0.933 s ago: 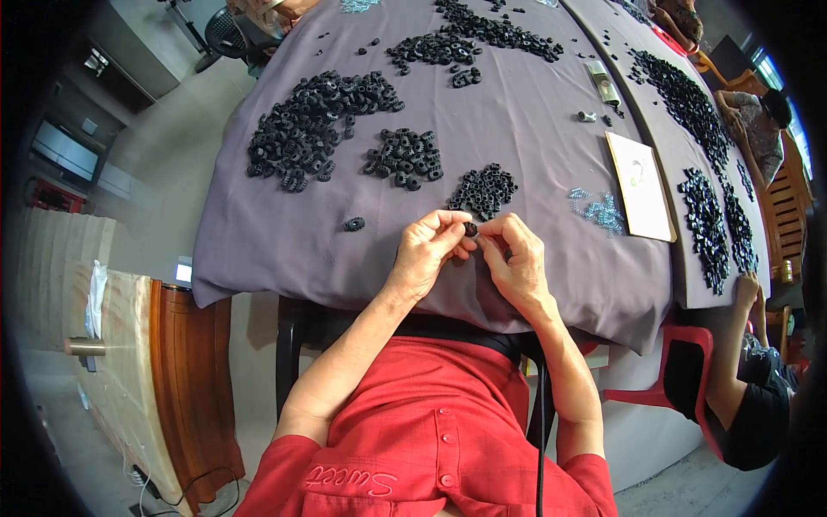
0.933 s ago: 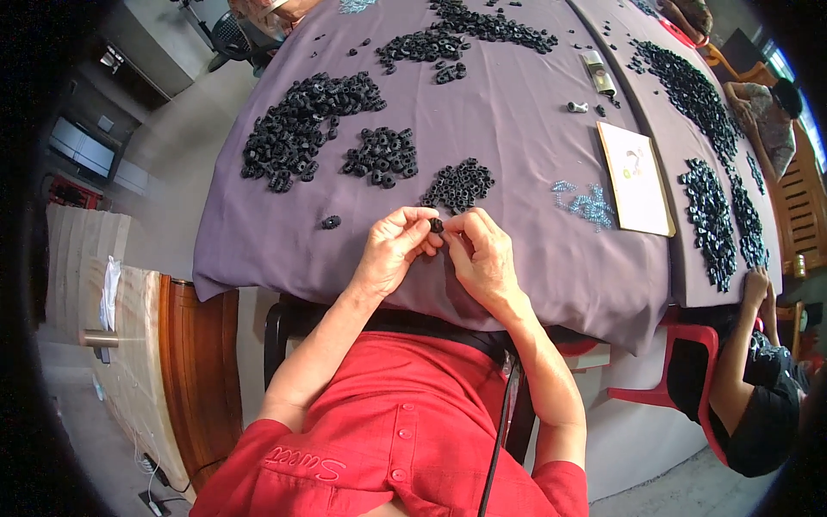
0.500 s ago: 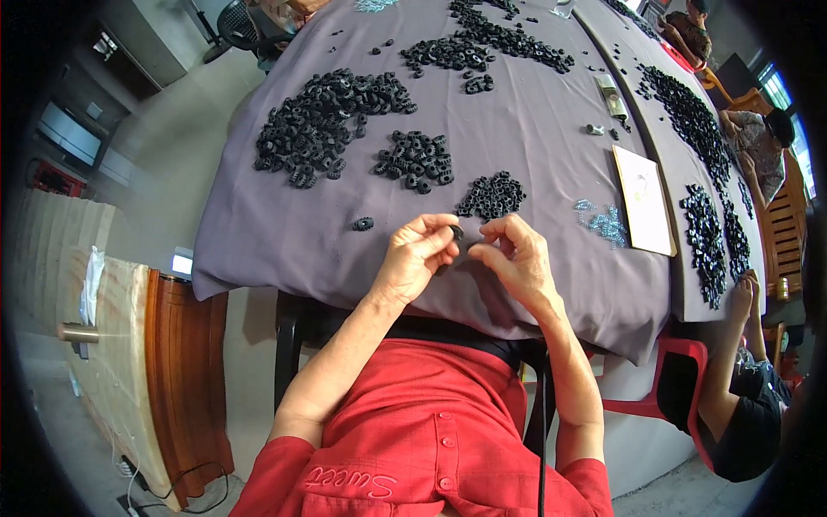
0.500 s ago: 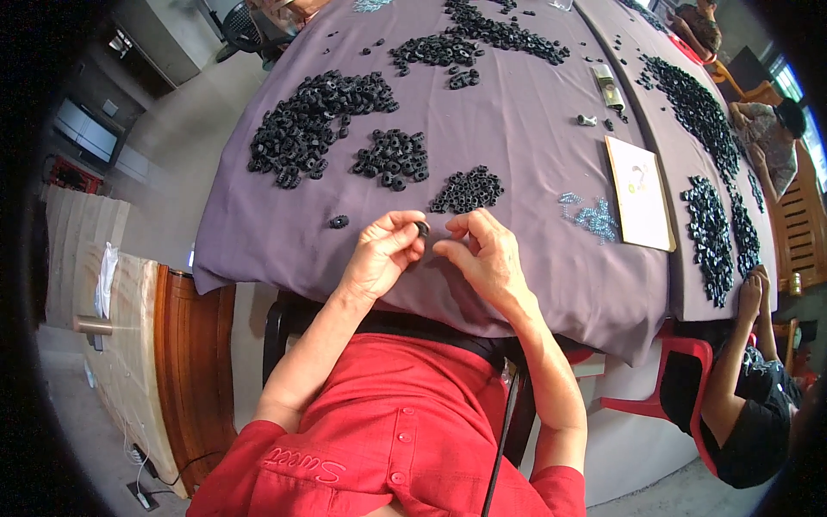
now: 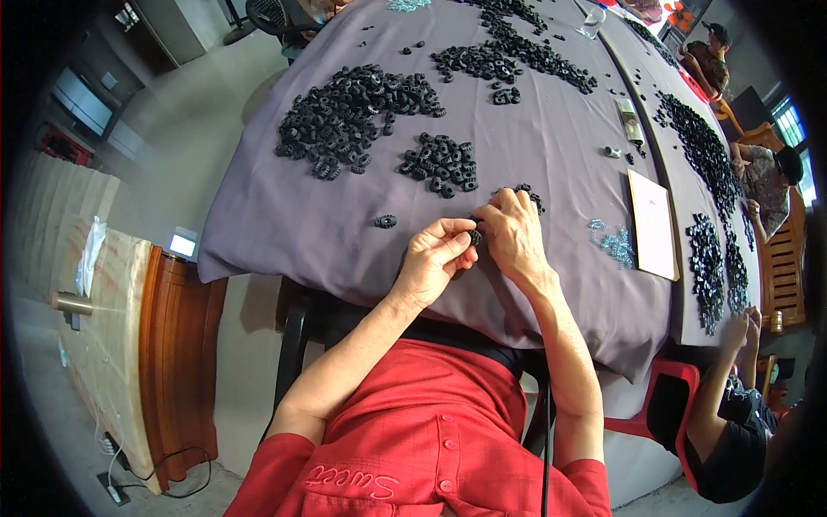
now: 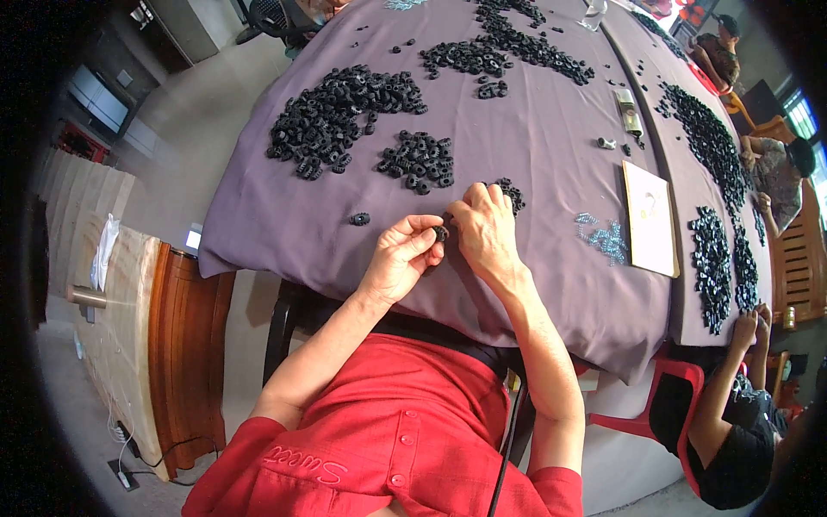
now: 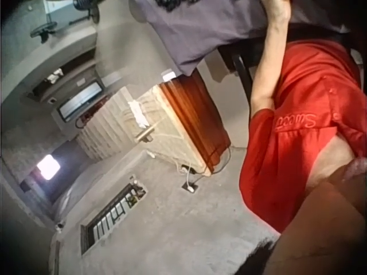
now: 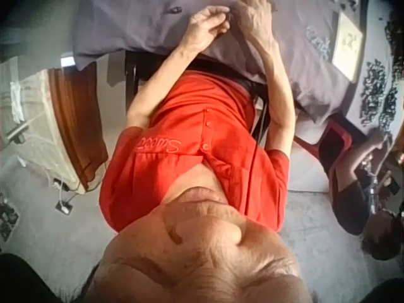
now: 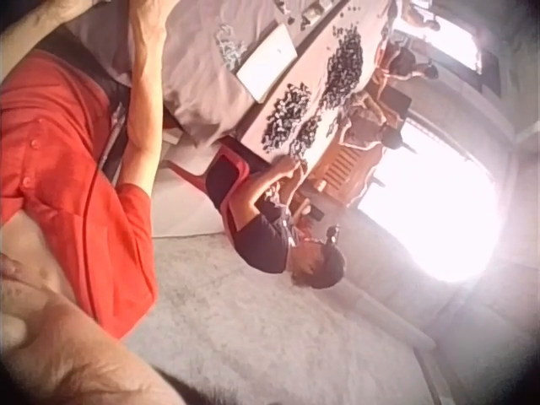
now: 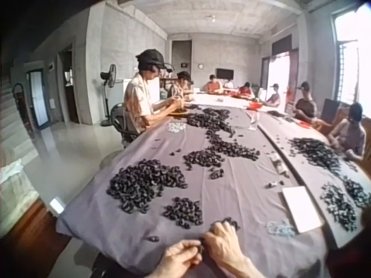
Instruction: The person picks up a black plastic component and a small metal pin by hand, then presses the pin into the component. They place the assembled piece back onto the table and repeat the process with other components and pins.
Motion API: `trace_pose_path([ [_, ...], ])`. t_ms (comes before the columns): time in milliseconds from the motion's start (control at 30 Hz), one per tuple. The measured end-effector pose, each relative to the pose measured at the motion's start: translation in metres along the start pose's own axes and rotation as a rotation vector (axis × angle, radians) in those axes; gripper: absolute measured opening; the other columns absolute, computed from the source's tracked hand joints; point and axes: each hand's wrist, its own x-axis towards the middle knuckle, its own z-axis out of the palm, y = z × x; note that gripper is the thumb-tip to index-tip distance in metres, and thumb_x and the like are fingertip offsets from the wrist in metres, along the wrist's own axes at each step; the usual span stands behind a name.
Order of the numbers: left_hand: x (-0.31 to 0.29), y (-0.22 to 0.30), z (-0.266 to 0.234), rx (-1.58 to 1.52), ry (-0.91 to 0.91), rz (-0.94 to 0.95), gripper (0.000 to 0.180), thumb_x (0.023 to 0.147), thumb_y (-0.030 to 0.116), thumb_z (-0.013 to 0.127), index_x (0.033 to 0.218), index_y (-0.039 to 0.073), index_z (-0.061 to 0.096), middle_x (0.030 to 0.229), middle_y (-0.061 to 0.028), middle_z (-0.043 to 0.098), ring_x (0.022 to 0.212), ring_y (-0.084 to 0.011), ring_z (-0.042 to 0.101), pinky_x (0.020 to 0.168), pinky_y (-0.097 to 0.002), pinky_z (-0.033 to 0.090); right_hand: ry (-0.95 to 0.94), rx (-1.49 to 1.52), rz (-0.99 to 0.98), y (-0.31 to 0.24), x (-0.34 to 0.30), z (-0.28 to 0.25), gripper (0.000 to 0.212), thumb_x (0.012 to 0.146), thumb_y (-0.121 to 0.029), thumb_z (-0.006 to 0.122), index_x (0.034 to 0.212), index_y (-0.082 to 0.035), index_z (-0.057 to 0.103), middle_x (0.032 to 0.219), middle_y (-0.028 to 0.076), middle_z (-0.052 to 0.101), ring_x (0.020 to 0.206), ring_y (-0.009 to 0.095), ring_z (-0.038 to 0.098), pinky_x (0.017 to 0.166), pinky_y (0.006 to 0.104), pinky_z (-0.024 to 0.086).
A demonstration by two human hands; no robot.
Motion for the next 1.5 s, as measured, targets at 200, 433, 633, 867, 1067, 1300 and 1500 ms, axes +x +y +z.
trace_pose_path([
  [200, -0.004, 0.005, 0.009, 0.041, 0.106, -0.02, 0.015, 0.089, 0.007, 0.055, 0.103, 0.003, 0.058, 0.078, -0.0031, 0.059, 0.068, -0.0111, 0.058, 0.063, -0.0221, 0.048, 0.112, 0.195, 0.071, 0.0, -0.011, -0.009, 0.016, 0.069, 0.003, 0.062, 0.083, -0.005, 0.058, 0.079, 0.01, 0.053, 0.076, 0.029, 0.052, 0.068, 0.0365, 0.044],
  [433, 0.003, 0.002, 0.027, 0.233, 0.131, -0.072, 0.015, 0.088, 0.01, 0.058, 0.102, 0.004, 0.058, 0.079, -0.0025, 0.061, 0.066, -0.0106, 0.06, 0.06, -0.0211, 0.048, 0.154, 0.758, 0.48, 0.0, -0.039, -0.021, 0.02, 0.085, 0.0, 0.058, 0.105, 0.0, 0.059, 0.081, -0.003, 0.057, 0.071, 0.006, 0.054, 0.063, 0.0203, 0.045],
  [633, 0.016, -0.007, 0.037, 0.162, 0.104, -0.107, 0.014, 0.089, 0.011, 0.057, 0.101, 0.005, 0.056, 0.077, -0.0041, 0.061, 0.065, -0.0107, 0.06, 0.057, -0.0213, 0.048, 0.212, 1.263, 0.663, -0.003, -0.045, -0.021, 0.014, 0.087, -0.004, 0.057, 0.1, 0.001, 0.059, 0.083, 0.003, 0.061, 0.07, 0.009, 0.059, 0.065, 0.0218, 0.05],
  [867, 0.013, -0.013, 0.036, 0.135, 0.135, -0.086, 0.014, 0.088, 0.01, 0.058, 0.101, 0.005, 0.056, 0.078, -0.0048, 0.061, 0.064, -0.0107, 0.059, 0.058, -0.0215, 0.048, 0.209, 1.245, 0.725, -0.001, -0.047, -0.025, 0.011, 0.087, -0.006, 0.057, 0.096, 0.0, 0.056, 0.079, 0.003, 0.059, 0.069, 0.009, 0.059, 0.063, 0.0229, 0.05],
  [1067, 0.014, -0.015, 0.025, 0.13, 0.083, -0.088, 0.014, 0.088, 0.01, 0.058, 0.101, 0.005, 0.057, 0.073, -0.0045, 0.061, 0.06, -0.0106, 0.057, 0.057, -0.0214, 0.048, 0.151, 1.224, 0.703, -0.005, -0.047, -0.02, 0.008, 0.086, -0.004, 0.058, 0.091, 0.001, 0.054, 0.078, 0.004, 0.059, 0.066, 0.009, 0.059, 0.061, 0.0231, 0.051],
  [1300, 0.014, -0.014, 0.026, 0.122, 0.104, -0.074, 0.014, 0.089, 0.009, 0.057, 0.102, 0.004, 0.057, 0.07, -0.0046, 0.061, 0.06, -0.0115, 0.059, 0.056, -0.0209, 0.048, 0.092, 1.149, 0.678, -0.005, -0.048, -0.018, 0.006, 0.085, -0.002, 0.059, 0.087, 0.001, 0.054, 0.075, 0.004, 0.06, 0.065, 0.009, 0.059, 0.059, 0.0225, 0.051],
  [1500, 0.014, -0.014, 0.027, 0.13, 0.111, -0.056, 0.014, 0.089, 0.009, 0.056, 0.101, 0.004, 0.059, 0.07, -0.0049, 0.061, 0.06, -0.0114, 0.06, 0.056, -0.0206, 0.048, 0.081, 1.225, 0.661, -0.002, -0.049, -0.018, 0.004, 0.085, 0.0, 0.057, 0.085, 0.001, 0.054, 0.074, 0.005, 0.061, 0.065, 0.01, 0.06, 0.059, 0.0226, 0.051],
])
